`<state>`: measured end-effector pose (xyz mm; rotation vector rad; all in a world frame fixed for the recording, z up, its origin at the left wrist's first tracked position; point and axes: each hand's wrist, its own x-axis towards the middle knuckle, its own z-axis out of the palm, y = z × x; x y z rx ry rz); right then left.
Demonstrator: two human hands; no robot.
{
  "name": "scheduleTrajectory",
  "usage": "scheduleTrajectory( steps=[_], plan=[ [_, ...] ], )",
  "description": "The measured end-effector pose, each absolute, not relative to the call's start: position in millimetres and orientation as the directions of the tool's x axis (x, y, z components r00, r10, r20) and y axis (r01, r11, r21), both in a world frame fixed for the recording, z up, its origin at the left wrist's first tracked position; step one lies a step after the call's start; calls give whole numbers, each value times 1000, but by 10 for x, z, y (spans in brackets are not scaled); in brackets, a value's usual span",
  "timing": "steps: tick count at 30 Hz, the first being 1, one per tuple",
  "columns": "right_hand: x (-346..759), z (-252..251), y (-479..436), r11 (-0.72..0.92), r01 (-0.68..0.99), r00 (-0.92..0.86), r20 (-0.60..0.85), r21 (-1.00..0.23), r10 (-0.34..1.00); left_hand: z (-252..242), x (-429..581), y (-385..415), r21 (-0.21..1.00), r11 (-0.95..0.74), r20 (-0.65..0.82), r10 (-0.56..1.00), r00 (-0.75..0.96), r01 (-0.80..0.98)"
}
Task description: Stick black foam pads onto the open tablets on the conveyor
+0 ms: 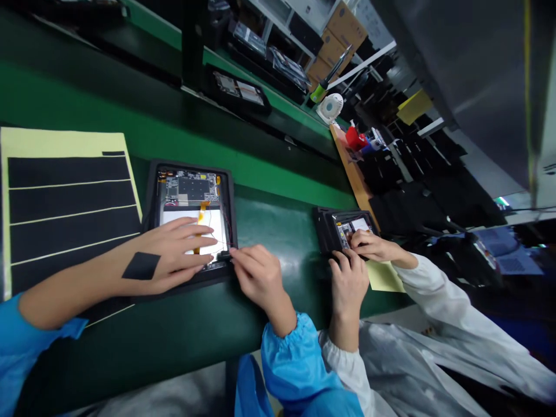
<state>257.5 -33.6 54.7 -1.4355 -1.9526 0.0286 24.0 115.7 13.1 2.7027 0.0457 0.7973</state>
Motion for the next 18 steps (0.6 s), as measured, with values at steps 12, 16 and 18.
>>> scheduleTrajectory(
  steps=[12,16,18],
  plan=[
    [2322,620,-393,285,873,-121,390,-396,913,378,206,950,553,-828,410,365,836,91],
    [2194,593,-424,203,866,1,407,-458,913,383,202,984,483,-871,418,319,851,89],
    [2166,596,-439,163,863,46,395,-479,918,303,197,1017,399,-916,474,238,848,33]
  ],
)
